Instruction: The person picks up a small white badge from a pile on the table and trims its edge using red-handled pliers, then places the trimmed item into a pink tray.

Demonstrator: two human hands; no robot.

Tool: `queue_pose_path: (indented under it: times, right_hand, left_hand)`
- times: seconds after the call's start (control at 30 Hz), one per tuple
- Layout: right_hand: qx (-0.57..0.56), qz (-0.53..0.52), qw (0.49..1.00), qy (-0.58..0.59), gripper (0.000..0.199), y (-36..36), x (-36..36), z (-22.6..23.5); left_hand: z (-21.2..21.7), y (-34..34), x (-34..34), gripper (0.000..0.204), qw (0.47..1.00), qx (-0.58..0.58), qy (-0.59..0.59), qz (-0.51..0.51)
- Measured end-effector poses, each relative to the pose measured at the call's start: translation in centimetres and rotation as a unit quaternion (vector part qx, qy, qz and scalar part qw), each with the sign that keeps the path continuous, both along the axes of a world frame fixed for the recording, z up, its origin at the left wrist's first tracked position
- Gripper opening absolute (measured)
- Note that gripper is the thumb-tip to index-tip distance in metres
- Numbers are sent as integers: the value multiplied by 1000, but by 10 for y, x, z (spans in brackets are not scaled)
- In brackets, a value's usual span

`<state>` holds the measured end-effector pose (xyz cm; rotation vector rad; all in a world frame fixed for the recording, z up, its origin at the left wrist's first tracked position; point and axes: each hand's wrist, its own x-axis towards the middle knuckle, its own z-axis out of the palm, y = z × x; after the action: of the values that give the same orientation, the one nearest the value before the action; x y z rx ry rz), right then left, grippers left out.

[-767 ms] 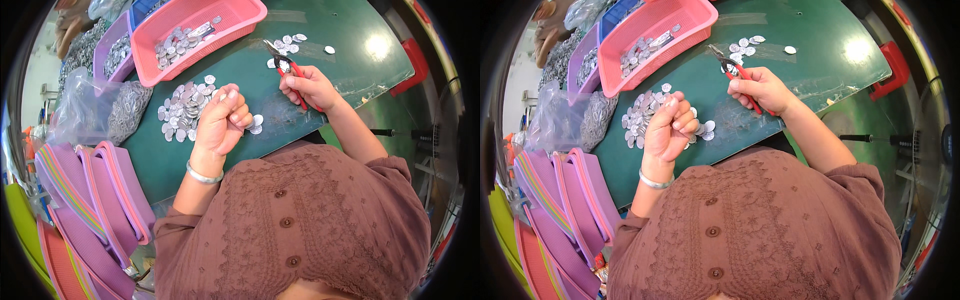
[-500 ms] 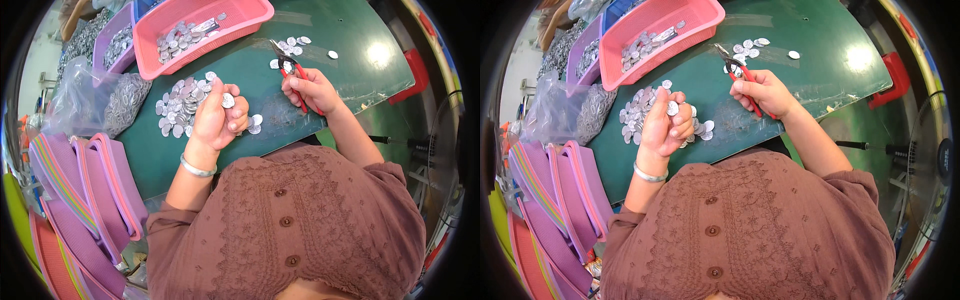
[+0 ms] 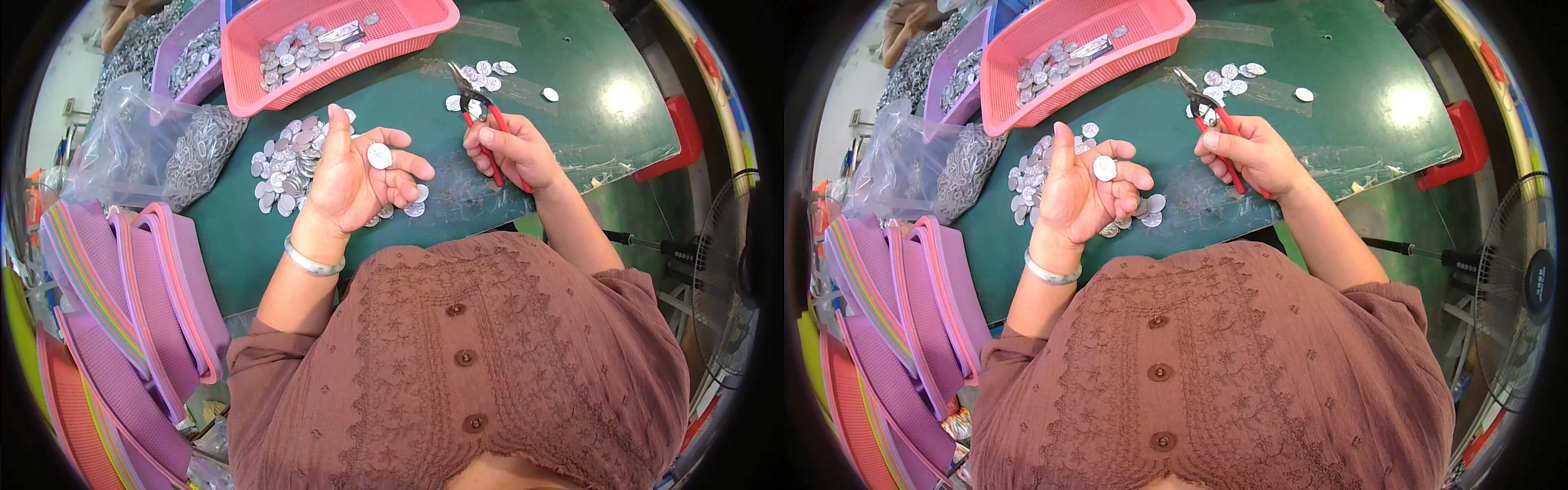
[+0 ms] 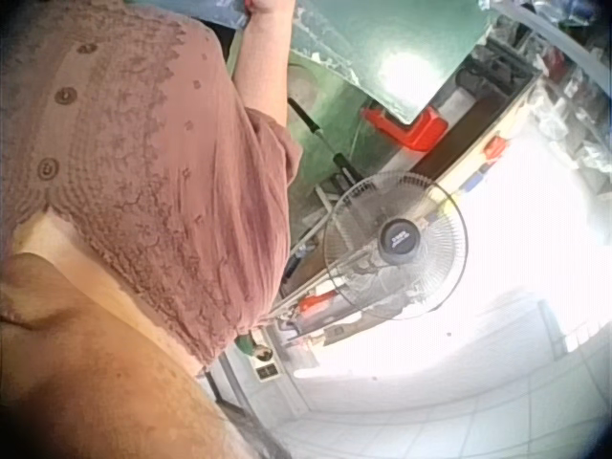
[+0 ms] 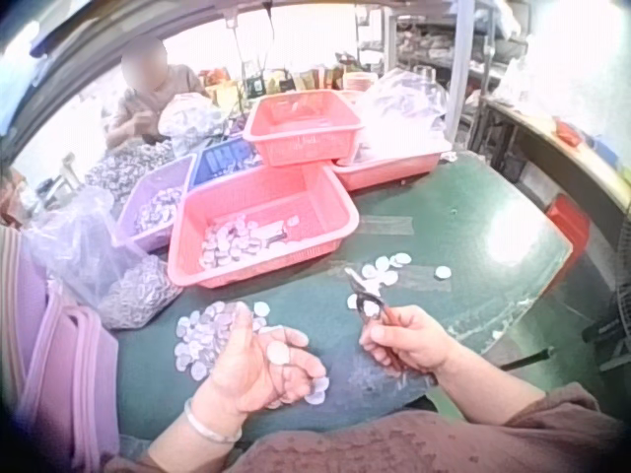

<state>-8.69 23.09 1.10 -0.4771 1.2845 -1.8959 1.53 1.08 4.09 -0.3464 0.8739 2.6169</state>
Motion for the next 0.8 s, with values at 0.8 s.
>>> queue_pose_path:
  times: [0.8]
  right_hand:
    - [171,169,869,433,39,-23,7,35]
  left_hand:
    - [13,-5,2,92,967,-253,-8,-28]
